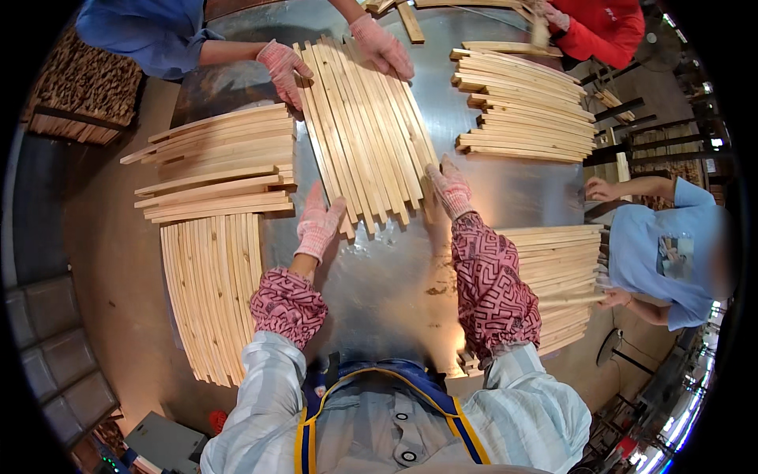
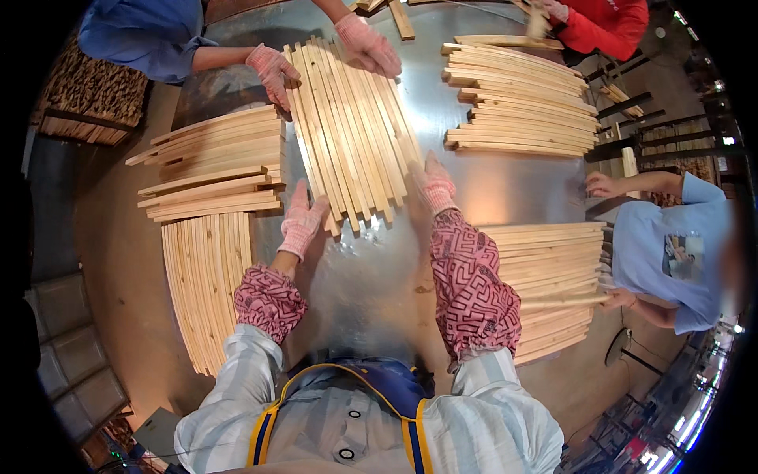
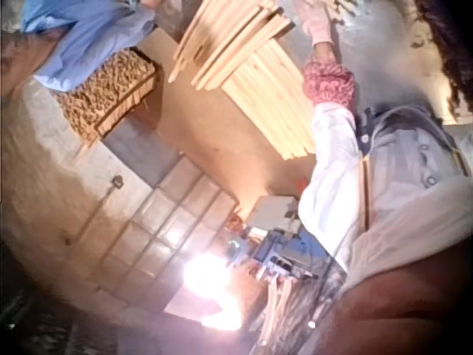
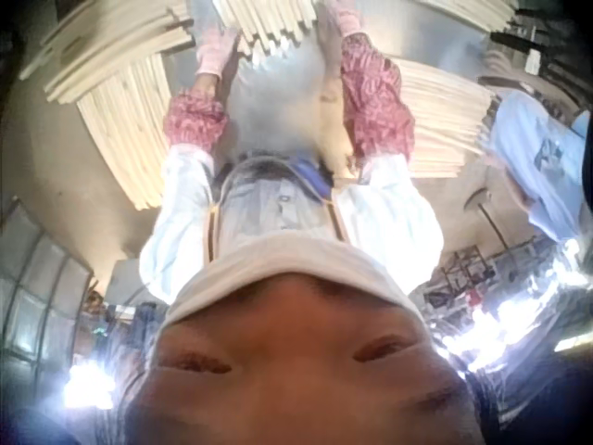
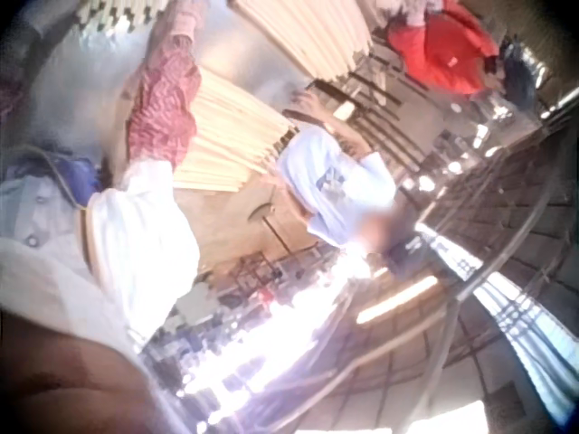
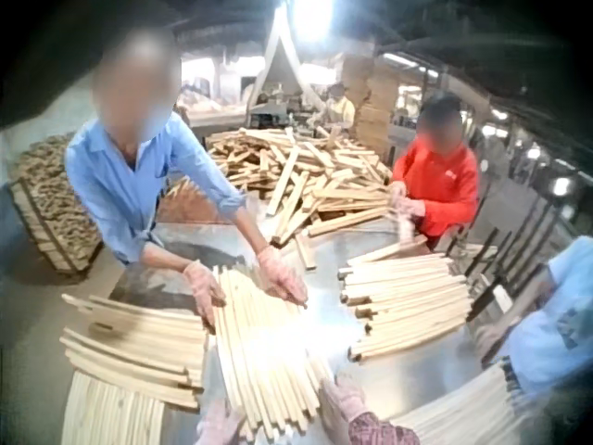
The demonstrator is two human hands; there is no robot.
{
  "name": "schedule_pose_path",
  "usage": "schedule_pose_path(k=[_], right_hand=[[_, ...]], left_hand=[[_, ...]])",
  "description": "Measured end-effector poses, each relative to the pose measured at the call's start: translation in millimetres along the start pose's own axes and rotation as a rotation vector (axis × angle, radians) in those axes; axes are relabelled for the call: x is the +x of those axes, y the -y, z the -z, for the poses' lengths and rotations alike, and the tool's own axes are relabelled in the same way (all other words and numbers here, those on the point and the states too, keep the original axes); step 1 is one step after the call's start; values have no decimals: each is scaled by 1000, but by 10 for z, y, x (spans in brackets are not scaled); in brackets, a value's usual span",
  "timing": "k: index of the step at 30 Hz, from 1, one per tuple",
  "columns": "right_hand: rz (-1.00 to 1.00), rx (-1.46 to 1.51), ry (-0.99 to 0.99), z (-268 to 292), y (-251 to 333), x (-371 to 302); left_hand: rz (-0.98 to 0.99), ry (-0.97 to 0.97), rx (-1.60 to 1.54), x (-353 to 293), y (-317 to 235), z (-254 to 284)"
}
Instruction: The person repeatedly picks up wooden planks from a metal table, aligns them, and stacks them into neat piles. They also move stacks between the table and a conveyor belt, coordinating with coworkers who handle similar planks nearby.
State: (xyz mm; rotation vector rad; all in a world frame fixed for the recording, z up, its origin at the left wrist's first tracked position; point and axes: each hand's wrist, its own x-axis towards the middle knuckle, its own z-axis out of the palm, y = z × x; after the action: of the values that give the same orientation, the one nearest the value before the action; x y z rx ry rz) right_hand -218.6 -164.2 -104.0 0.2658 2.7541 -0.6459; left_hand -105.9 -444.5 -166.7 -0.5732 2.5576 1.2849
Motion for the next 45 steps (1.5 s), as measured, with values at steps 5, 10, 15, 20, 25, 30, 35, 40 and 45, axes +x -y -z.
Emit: schedule_pose_path(k=[5,10,15,20,25,30,35,40,45], right_hand=[[-65,-95,39,-154,129,150],[-64,-33,93,-177,-4,-175],[-92,20,56,-478,-534,-1350],[-160,-72,211,-745,-1194,-2730],[-69,59,257,-979,-1645,-3797],[-229,63,340,-1202,-1863,-4332],[-179,603,392,-1172,-1836,-4466],[-113,491,239,-1164,-1826,-4589],[-85,324,222,-1268,-2050,-4930]], left_hand=[[-10,-34,-269,436,11,-210],[8,-66,-86,142,-24,-150],[101,136,16,-790,147,38],[84,248,1,-2075,772,-43],[150,369,-4,-3064,1231,-46],[139,346,68,-3669,1537,-65],[144,229,112,-3974,1572,-109],[-122,-27,383,-4695,1406,-307],[64,445,-168,-5317,1622,-644]])
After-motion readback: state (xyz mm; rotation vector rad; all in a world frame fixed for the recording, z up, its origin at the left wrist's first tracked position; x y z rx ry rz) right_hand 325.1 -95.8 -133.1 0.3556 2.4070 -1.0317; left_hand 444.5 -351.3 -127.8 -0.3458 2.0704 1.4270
